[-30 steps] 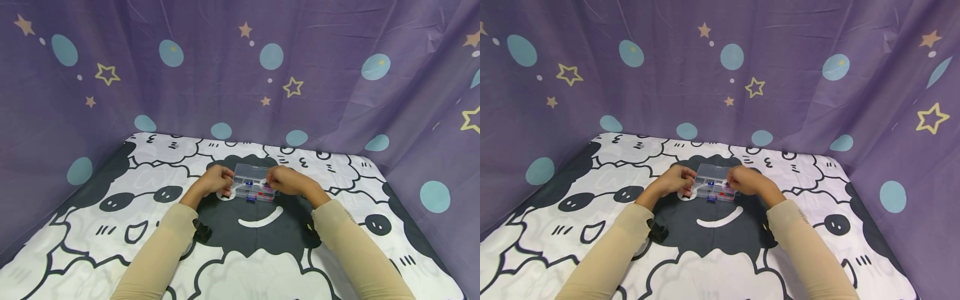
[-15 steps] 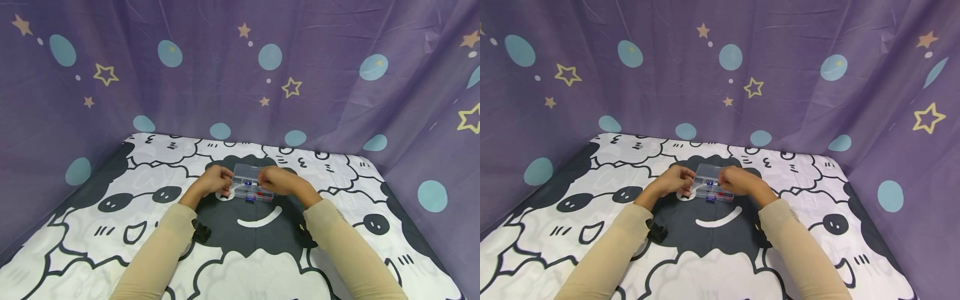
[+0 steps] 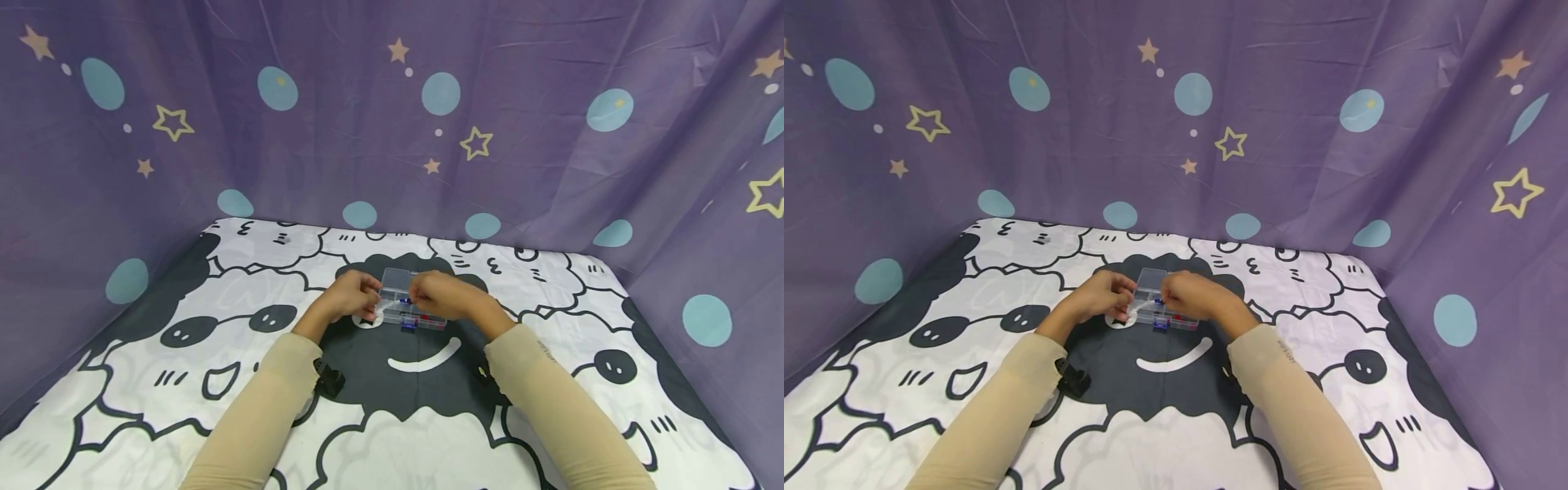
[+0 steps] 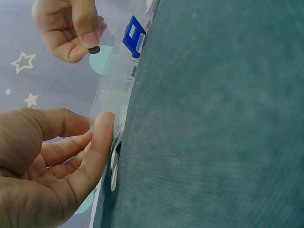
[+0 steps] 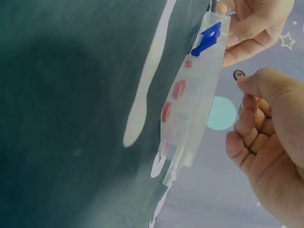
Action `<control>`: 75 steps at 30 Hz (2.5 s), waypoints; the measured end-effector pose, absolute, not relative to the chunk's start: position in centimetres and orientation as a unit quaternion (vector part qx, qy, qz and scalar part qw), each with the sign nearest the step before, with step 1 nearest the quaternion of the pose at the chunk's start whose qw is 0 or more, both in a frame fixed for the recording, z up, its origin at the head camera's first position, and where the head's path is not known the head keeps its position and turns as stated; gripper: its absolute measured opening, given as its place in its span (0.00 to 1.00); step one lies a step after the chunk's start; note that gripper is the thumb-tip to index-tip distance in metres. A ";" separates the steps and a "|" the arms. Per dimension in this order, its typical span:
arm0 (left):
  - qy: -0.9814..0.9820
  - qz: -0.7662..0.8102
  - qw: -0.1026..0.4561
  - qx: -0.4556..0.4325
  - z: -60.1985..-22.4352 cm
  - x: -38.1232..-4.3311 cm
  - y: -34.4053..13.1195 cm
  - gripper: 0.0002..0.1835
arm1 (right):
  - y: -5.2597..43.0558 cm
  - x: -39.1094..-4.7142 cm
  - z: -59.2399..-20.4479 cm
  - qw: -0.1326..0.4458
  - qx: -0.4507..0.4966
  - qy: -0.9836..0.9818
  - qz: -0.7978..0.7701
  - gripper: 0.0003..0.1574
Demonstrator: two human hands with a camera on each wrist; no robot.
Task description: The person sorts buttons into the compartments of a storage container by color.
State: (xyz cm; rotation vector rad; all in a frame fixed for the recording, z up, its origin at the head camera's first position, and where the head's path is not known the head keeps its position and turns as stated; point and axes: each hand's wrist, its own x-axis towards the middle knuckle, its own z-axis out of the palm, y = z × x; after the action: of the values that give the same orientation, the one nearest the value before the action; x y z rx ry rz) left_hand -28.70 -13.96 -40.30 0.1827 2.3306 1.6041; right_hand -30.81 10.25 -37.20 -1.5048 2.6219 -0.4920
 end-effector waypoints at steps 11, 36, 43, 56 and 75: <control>0.813 0.558 0.152 0.064 -40.4 -28.8 -13.9 0.18 | 9.7 -30.8 -37.5 0.035 -0.494 0.854 -0.159 0.07; 0.814 0.557 0.154 0.067 -40.5 -28.9 -14.1 0.17 | 15.3 -30.8 -37.7 0.037 -0.439 0.880 -0.177 0.08; 0.812 0.560 0.155 0.057 -40.5 -29.0 -14.0 0.17 | 17.4 -30.4 -37.7 0.050 -0.403 0.897 -0.176 0.05; 0.814 0.557 0.153 0.062 -40.5 -28.9 -14.0 0.17 | 21.7 -30.0 -38.2 0.043 -0.380 0.909 -0.164 0.06; 0.813 0.558 0.153 0.066 -40.8 -29.2 -14.1 0.18 | 26.2 -28.3 -38.4 0.096 -0.362 0.911 -0.174 0.04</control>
State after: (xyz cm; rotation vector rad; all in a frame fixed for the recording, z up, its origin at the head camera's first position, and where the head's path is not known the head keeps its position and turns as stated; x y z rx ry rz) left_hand -29.19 -14.08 -40.76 0.1883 2.3326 1.5997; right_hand -28.30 26.24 -38.40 -1.0734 2.6980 -0.5167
